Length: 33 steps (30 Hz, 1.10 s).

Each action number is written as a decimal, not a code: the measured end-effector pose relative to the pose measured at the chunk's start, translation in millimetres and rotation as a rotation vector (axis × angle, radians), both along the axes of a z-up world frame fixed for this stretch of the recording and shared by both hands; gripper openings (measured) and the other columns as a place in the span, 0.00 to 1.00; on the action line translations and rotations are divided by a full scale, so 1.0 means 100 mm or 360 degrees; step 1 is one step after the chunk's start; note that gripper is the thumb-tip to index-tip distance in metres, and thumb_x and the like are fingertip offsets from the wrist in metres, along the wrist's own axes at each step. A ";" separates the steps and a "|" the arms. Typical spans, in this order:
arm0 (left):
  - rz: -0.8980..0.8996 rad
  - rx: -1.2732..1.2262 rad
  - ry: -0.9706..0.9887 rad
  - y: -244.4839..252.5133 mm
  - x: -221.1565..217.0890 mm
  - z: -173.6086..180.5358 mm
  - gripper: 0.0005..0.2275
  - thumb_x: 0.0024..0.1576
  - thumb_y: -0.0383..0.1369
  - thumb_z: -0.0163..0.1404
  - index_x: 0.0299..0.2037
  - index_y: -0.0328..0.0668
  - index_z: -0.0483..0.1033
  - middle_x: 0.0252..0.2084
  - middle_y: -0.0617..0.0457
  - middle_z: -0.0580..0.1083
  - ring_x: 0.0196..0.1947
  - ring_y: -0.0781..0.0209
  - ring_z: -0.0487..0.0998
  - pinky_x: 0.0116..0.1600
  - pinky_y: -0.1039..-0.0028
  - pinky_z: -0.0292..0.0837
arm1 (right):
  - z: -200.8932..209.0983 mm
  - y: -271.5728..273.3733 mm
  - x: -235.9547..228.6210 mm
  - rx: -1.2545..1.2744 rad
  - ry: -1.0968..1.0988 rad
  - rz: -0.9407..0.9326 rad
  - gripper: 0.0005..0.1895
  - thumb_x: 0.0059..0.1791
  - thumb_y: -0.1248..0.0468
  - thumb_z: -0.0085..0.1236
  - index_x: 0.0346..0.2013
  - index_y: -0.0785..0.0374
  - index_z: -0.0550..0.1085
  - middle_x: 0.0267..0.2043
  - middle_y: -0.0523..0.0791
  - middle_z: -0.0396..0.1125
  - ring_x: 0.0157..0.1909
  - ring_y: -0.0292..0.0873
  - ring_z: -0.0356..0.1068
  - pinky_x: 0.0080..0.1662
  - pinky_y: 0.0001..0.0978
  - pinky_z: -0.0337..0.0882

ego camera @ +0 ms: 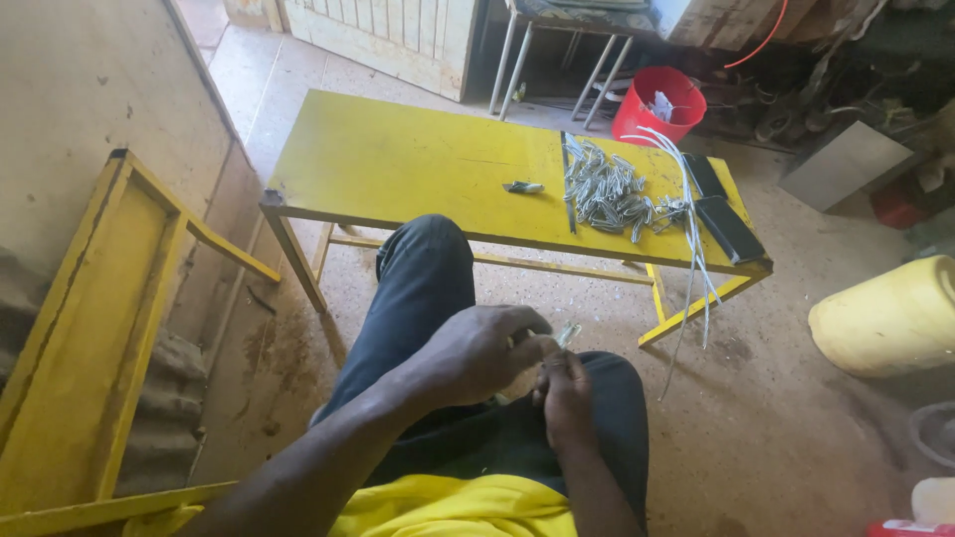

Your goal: The person sits and ties a white wire around a small metal object using their hands. They then pick up a long white wire and repeatedly wrap it around a metal rod on the table.

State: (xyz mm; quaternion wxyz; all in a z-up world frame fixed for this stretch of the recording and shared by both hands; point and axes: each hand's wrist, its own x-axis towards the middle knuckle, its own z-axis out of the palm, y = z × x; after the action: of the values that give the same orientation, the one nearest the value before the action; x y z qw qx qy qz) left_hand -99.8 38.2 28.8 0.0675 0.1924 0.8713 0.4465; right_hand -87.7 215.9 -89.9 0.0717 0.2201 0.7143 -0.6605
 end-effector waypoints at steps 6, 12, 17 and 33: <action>-0.0473 -0.0113 -0.0190 0.22 -0.18 0.52 0.16 0.67 0.37 0.47 0.56 0.36 0.81 0.39 0.37 0.81 0.40 0.41 0.86 0.51 0.50 0.80 | -0.57 0.20 -0.19 -0.0086 -0.0009 -0.0195 0.11 0.58 0.61 0.45 0.43 0.62 0.75 0.25 0.45 0.61 0.25 0.40 0.59 0.30 0.32 0.60; -0.0619 -0.0217 0.0043 0.84 -1.08 -0.04 0.16 0.66 0.44 0.47 0.46 0.40 0.83 0.30 0.44 0.81 0.29 0.53 0.85 0.42 0.61 0.83 | -0.79 0.10 -0.24 0.0078 0.0039 -0.0105 0.19 0.59 0.54 0.55 0.38 0.69 0.79 0.21 0.43 0.58 0.19 0.39 0.61 0.27 0.30 0.64; -0.0367 -0.0238 -0.0174 1.08 -1.85 -0.90 0.18 0.67 0.44 0.46 0.45 0.36 0.82 0.35 0.42 0.79 0.37 0.47 0.81 0.43 0.57 0.78 | -0.82 0.08 -0.30 0.0180 -0.0163 -0.0223 0.18 0.56 0.53 0.61 0.37 0.68 0.82 0.20 0.47 0.63 0.19 0.44 0.66 0.26 0.33 0.68; -0.0207 -0.0309 -0.0404 0.92 -2.08 -0.92 0.23 0.65 0.48 0.46 0.53 0.33 0.81 0.48 0.33 0.81 0.53 0.33 0.83 0.55 0.42 0.78 | 0.17 0.93 -2.35 0.1561 -0.0133 -0.0037 0.30 0.54 0.37 0.54 0.50 0.60 0.80 0.45 0.54 0.78 0.57 0.60 0.77 0.61 0.54 0.71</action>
State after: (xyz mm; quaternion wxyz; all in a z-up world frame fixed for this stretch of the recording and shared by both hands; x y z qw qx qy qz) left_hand -307.5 130.1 -63.4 0.2240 0.1832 0.8805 0.3756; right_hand -323.0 308.5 -73.3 -0.0190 0.2622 0.9351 -0.2377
